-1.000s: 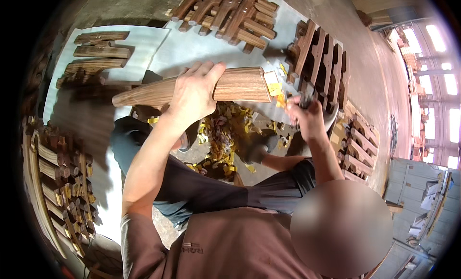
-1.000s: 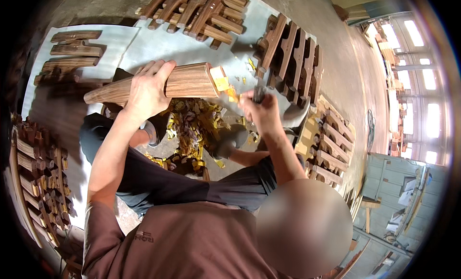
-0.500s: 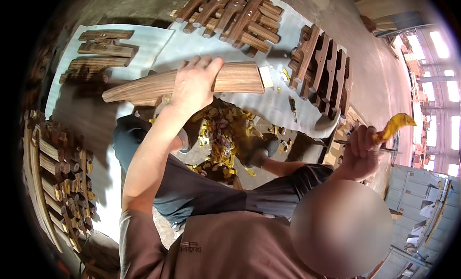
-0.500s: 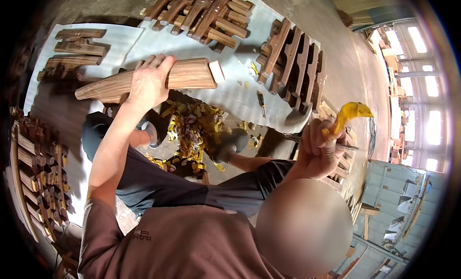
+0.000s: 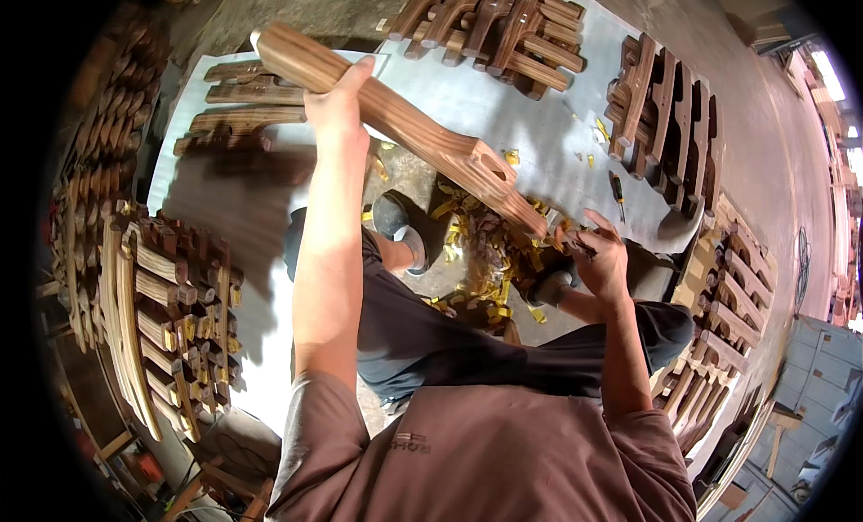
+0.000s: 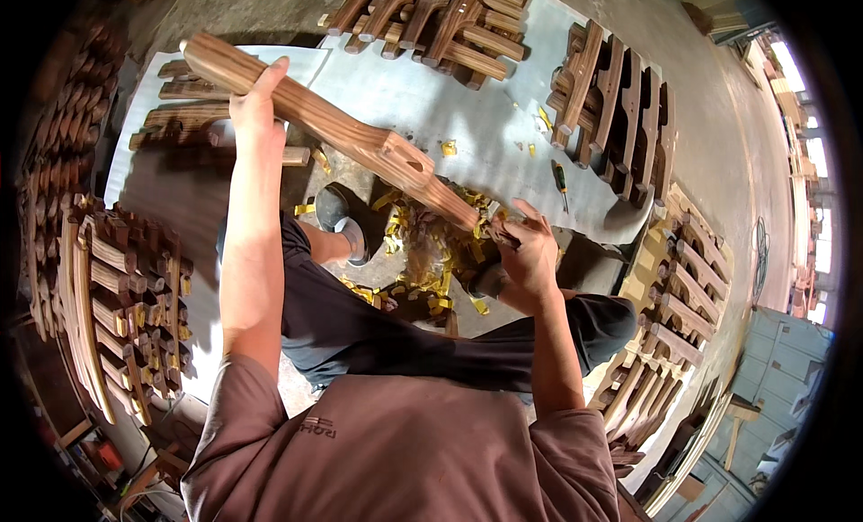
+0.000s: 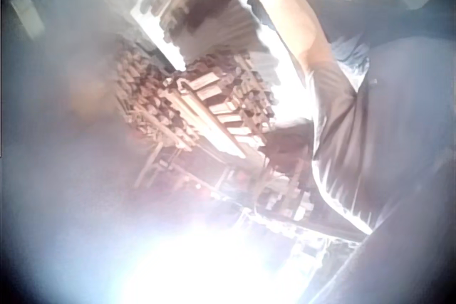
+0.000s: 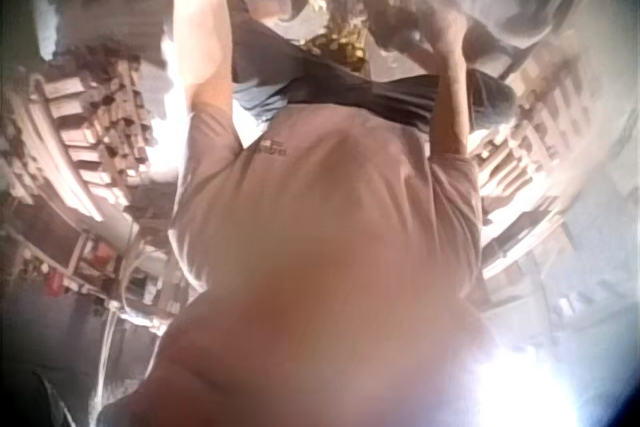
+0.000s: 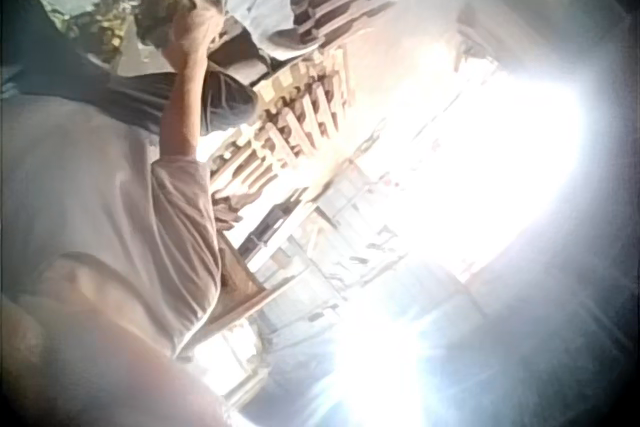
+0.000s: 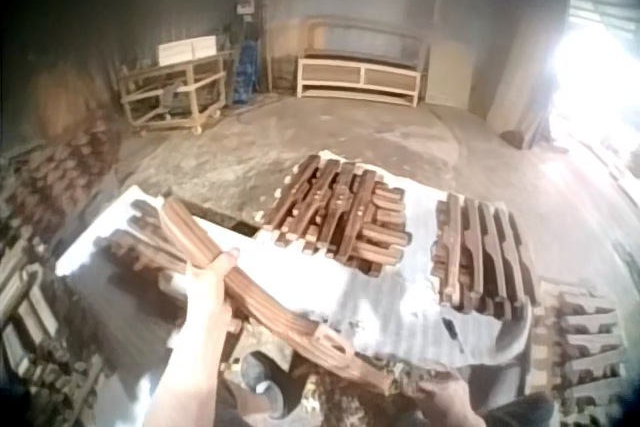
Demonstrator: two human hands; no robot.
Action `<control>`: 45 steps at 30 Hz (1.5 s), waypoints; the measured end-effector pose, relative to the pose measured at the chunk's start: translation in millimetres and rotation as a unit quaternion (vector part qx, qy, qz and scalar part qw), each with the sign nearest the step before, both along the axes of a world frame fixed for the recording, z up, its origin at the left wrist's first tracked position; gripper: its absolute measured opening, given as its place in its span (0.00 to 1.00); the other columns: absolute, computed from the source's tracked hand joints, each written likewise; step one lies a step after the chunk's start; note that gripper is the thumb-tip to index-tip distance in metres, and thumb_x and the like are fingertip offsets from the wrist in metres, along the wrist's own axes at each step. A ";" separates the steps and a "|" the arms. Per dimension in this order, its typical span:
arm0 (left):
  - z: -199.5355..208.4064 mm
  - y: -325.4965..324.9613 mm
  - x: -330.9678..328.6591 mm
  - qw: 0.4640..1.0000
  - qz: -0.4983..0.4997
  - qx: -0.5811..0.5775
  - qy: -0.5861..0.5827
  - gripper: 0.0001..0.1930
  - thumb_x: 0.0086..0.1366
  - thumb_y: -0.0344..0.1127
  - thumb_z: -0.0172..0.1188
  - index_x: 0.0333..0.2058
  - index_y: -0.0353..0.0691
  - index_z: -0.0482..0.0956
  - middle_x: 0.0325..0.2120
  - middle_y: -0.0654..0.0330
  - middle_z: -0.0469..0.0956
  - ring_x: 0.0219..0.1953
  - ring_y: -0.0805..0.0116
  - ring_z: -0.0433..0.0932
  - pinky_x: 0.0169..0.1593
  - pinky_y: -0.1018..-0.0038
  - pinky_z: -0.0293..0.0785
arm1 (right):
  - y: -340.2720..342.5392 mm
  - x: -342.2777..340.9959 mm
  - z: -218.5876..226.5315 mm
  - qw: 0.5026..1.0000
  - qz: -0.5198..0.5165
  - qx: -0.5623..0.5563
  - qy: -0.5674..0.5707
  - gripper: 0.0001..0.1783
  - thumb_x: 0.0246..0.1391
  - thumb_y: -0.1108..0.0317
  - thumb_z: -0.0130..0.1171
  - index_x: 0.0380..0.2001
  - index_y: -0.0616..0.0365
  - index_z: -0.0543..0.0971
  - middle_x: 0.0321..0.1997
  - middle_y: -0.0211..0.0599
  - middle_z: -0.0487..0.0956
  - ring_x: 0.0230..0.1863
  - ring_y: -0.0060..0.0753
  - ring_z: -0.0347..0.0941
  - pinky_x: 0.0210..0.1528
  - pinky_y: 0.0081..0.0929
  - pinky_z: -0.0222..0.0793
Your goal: The person sands and scrapes the surfaces and edges of wooden furniture components using a small hand tool while sitting on the floor among several stacks of similar wooden parts.
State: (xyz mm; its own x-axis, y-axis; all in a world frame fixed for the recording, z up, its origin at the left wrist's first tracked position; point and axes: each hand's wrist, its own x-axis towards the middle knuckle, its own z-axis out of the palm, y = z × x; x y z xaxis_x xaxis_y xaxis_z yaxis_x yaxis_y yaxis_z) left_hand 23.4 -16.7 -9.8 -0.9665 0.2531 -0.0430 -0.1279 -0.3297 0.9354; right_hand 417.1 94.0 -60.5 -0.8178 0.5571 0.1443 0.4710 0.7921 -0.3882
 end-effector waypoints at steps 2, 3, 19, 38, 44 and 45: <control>-9.3 -9.9 -16.1 0.990 -0.063 0.046 -0.114 0.21 0.50 0.31 0.69 0.42 0.34 0.71 0.38 0.56 0.74 0.39 0.63 0.74 0.49 0.61 0.72 | -0.8 -5.4 15.2 0.990 -0.018 -0.130 0.053 0.14 0.48 0.68 0.68 0.39 0.60 0.83 0.49 0.47 0.81 0.47 0.44 0.77 0.49 0.33 0.72; -5.7 -11.6 -13.2 0.975 -0.132 0.128 -0.128 0.18 0.50 0.29 0.63 0.41 0.35 0.71 0.35 0.55 0.72 0.40 0.61 0.73 0.51 0.57 0.70 | -0.6 -5.9 19.1 0.977 -0.030 -0.193 0.081 0.16 0.47 0.67 0.69 0.41 0.60 0.83 0.52 0.47 0.80 0.47 0.46 0.77 0.50 0.33 0.72; 6.5 -20.8 -5.8 0.794 -0.344 0.488 -0.115 0.39 0.44 0.31 0.62 0.58 0.29 0.62 0.46 0.53 0.68 0.51 0.60 0.69 0.63 0.64 0.62 | -26.7 -26.2 61.4 0.990 0.125 -0.047 0.037 0.29 0.34 0.55 0.73 0.39 0.59 0.75 0.28 0.38 0.78 0.29 0.45 0.76 0.34 0.42 0.74; -18.7 19.6 43.2 0.862 -0.374 -0.281 0.194 0.23 0.62 0.37 0.62 0.55 0.38 0.73 0.52 0.57 0.75 0.54 0.65 0.73 0.55 0.68 0.68 | 46.0 153.9 110.9 0.807 -0.539 -0.100 0.220 0.29 0.37 0.52 0.69 0.41 0.61 0.83 0.31 0.53 0.82 0.35 0.43 0.82 0.43 0.34 0.75; -52.9 37.8 19.9 0.820 -0.456 -0.290 0.188 0.25 0.63 0.39 0.62 0.57 0.41 0.70 0.51 0.59 0.75 0.51 0.66 0.73 0.55 0.65 0.67 | -3.9 285.5 88.6 0.644 -0.737 -0.023 0.203 0.29 0.38 0.48 0.67 0.43 0.55 0.83 0.34 0.49 0.83 0.39 0.47 0.82 0.47 0.37 0.75; -55.0 41.0 20.1 0.814 -0.465 -0.301 0.176 0.25 0.63 0.39 0.62 0.57 0.41 0.70 0.50 0.59 0.75 0.50 0.67 0.73 0.55 0.65 0.67 | -16.0 308.0 72.2 0.618 -0.763 -0.005 0.191 0.27 0.39 0.48 0.66 0.41 0.54 0.84 0.35 0.49 0.83 0.41 0.47 0.81 0.48 0.38 0.75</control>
